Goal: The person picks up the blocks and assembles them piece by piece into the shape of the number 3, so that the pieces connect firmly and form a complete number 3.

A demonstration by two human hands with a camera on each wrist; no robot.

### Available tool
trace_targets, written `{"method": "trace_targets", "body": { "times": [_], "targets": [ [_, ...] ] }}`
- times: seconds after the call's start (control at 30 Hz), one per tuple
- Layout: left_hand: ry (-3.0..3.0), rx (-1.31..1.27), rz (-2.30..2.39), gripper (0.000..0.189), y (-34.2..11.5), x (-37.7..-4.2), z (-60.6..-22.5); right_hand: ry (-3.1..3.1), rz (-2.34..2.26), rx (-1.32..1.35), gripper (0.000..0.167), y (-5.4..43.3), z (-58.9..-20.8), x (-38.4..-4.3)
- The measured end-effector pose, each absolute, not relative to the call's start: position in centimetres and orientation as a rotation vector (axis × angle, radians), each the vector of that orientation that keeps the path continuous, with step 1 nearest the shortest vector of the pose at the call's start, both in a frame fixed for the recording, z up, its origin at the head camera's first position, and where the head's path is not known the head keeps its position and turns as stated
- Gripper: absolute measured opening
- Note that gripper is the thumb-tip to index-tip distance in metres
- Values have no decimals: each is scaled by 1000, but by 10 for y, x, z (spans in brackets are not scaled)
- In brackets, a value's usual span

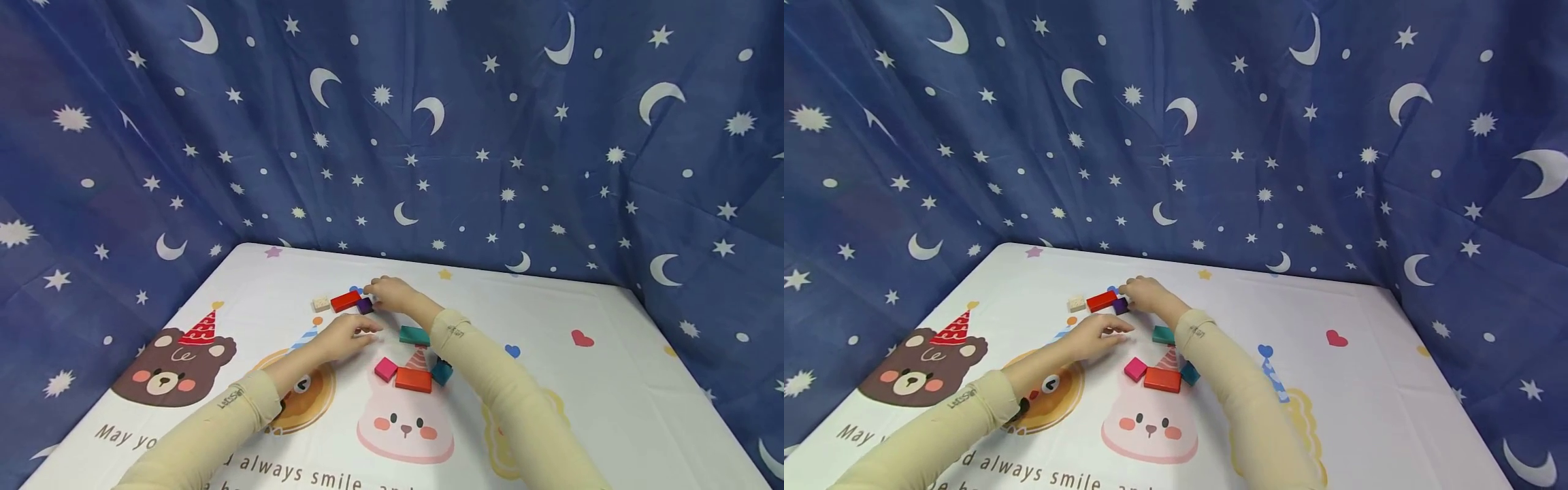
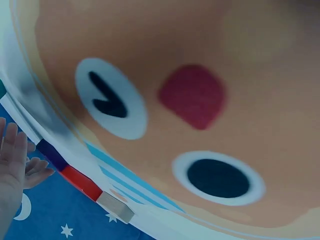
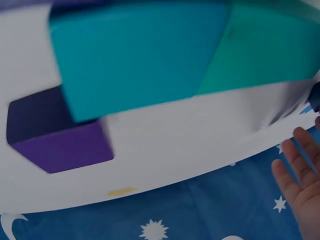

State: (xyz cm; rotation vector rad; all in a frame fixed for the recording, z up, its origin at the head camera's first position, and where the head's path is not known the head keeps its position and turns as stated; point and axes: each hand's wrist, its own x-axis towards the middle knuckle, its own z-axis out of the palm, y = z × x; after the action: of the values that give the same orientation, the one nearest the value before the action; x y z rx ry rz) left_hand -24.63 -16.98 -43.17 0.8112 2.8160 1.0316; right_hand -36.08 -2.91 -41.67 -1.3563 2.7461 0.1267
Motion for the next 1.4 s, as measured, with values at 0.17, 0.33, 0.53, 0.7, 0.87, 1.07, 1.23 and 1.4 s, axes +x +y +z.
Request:
{"method": "trace_targets", "body": {
  "times": [0.17, 0.33, 0.53, 0.7, 0.87, 1.07, 1.23, 1.4],
  "targets": [
    [2863, 756, 1028, 21, -177, -240, -431, 2787, 230, -1315, 34, -38, -418, -357],
    [2871, 692, 1023, 21, -178, -235, -432, 2809, 264, -1292, 33, -40, -421, -356],
    [2855, 697, 1056, 20, -177, -231, -431, 2810, 251, -1264, 32, -37, -422, -355],
    [2854, 738, 1060, 20, -177, -232, -430, 2820, 233, -1249, 30, -33, -418, -354],
    [2834, 675, 1014, 22, -173, -234, -430, 2811, 187, -1214, 32, -27, -415, -353],
    [2854, 678, 999, 21, -165, -240, -432, 2819, 150, -1181, 34, -15, -419, -360],
    [2857, 690, 985, 21, -161, -245, -435, 2824, 144, -1161, 33, -4, -409, -348],
    [2863, 689, 979, 21, -154, -251, -437, 2861, 157, -1203, 31, 9, -405, -340]
  ]
}}
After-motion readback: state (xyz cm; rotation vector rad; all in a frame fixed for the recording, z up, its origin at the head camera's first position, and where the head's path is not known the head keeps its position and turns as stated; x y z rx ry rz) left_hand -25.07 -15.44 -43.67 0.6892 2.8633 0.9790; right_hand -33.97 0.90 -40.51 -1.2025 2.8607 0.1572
